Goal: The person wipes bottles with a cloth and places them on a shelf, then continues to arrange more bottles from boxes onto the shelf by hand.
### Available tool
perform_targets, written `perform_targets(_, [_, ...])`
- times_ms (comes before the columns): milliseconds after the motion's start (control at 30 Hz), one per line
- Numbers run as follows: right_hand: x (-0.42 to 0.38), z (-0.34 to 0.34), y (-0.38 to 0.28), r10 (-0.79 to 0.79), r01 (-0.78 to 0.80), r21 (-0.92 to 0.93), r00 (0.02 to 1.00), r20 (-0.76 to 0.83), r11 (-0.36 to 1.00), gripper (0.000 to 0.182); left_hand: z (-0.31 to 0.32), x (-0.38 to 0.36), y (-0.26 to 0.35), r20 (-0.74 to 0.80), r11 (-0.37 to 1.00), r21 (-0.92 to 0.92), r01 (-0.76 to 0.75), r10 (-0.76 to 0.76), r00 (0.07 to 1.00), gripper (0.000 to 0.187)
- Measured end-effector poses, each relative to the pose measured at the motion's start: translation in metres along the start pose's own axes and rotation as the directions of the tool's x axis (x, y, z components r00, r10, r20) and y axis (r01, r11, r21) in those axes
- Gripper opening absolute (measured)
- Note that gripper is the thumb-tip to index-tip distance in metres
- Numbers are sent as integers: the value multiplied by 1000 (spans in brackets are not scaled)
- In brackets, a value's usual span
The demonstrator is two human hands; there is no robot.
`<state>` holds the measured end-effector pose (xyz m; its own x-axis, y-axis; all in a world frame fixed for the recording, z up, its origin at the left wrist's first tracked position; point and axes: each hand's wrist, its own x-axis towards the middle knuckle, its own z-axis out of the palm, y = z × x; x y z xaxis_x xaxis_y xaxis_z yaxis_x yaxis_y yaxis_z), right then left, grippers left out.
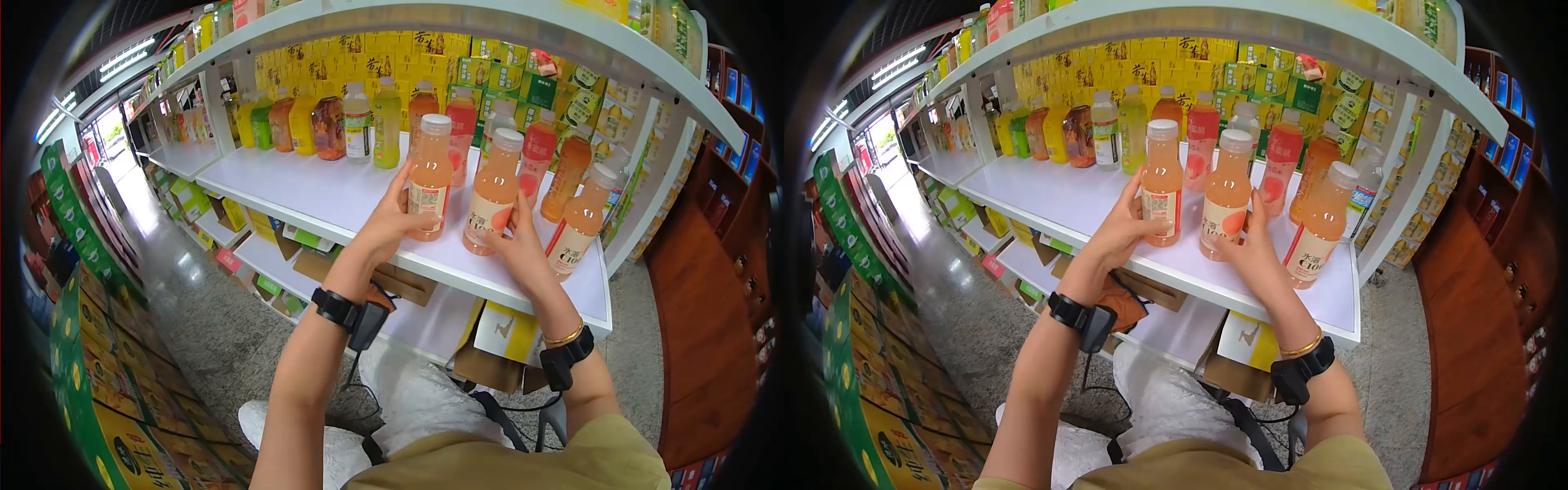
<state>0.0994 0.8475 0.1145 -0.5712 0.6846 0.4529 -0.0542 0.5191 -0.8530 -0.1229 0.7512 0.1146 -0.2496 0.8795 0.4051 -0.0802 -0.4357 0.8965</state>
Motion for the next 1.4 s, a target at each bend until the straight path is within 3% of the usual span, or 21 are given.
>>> perform_targets(33, [-3,1,-1,28,-29,21,999,43,999,96,-6,1,1,76,989,-88,122,-115,990,114])
perform_targets(167, [-5,3,14,46,-47,4,998,45,999,89,-6,1,4,112,985,-23,168,-165,980,115])
perform_targets(233, [-7,3,12,68,-68,2,997,32,998,85,9,1,-5,-22,949,303,-88,99,995,116])
perform_targets(267, [-7,3,11,72,-72,3,997,31,997,85,13,4,-14,-22,950,302,-85,96,995,116])
perform_targets(333, [-9,4,8,55,-55,0,998,24,998,82,21,7,-24,-166,704,698,-130,337,927,121])
perform_targets(367, [-10,5,4,59,-59,-2,998,24,998,82,18,7,-26,-168,706,697,-128,334,928,121])
perform_targets(433, [-14,7,-1,16,-16,-17,999,-28,1000,78,22,-3,0,-36,957,270,-104,119,992,124])
perform_targets(467, [-14,6,4,29,-30,-15,999,-23,999,78,16,-4,5,-42,959,268,-91,106,994,124])
perform_targets(533, [-11,7,16,-62,59,-34,996,-69,998,77,-5,2,16,85,987,77,138,-144,986,125])
perform_targets(600, [-13,9,6,-35,32,-58,998,-60,998,79,-19,10,16,120,984,133,119,-135,984,125])
perform_targets(667, [-12,10,1,-44,34,-142,997,-70,989,81,-28,17,10,267,985,-57,164,-143,953,128])
perform_targets(833, [-15,15,-5,-34,25,-114,996,-79,993,81,-11,13,8,243,986,33,164,-167,955,126])
perform_targets(933, [-14,15,-6,-13,-1,-160,996,-84,987,84,16,8,-3,133,987,149,68,-88,987,125])
perform_targets(1000, [-14,15,-8,-37,29,-96,996,-81,995,85,30,10,-18,-114,842,535,-72,157,981,125])
perform_targets(1033, [-13,14,-6,-43,35,-101,996,-82,994,85,32,7,-15,-112,842,534,-80,164,980,125])
perform_targets(1100, [-14,11,2,-95,86,-97,991,-96,992,83,32,1,-5,-36,987,154,40,-35,999,126])
perform_targets(1233, [-17,10,-5,-49,37,-109,992,-116,993,77,7,5,7,104,990,68,120,-127,986,122])
perform_targets(1300, [-18,13,-15,18,-31,-105,992,-122,994,85,-3,11,4,203,984,-30,177,-167,965,125])
perform_targets(1400, [-18,14,-17,37,-38,-6,993,-109,999,89,-2,13,1,219,980,-7,199,-193,956,120])
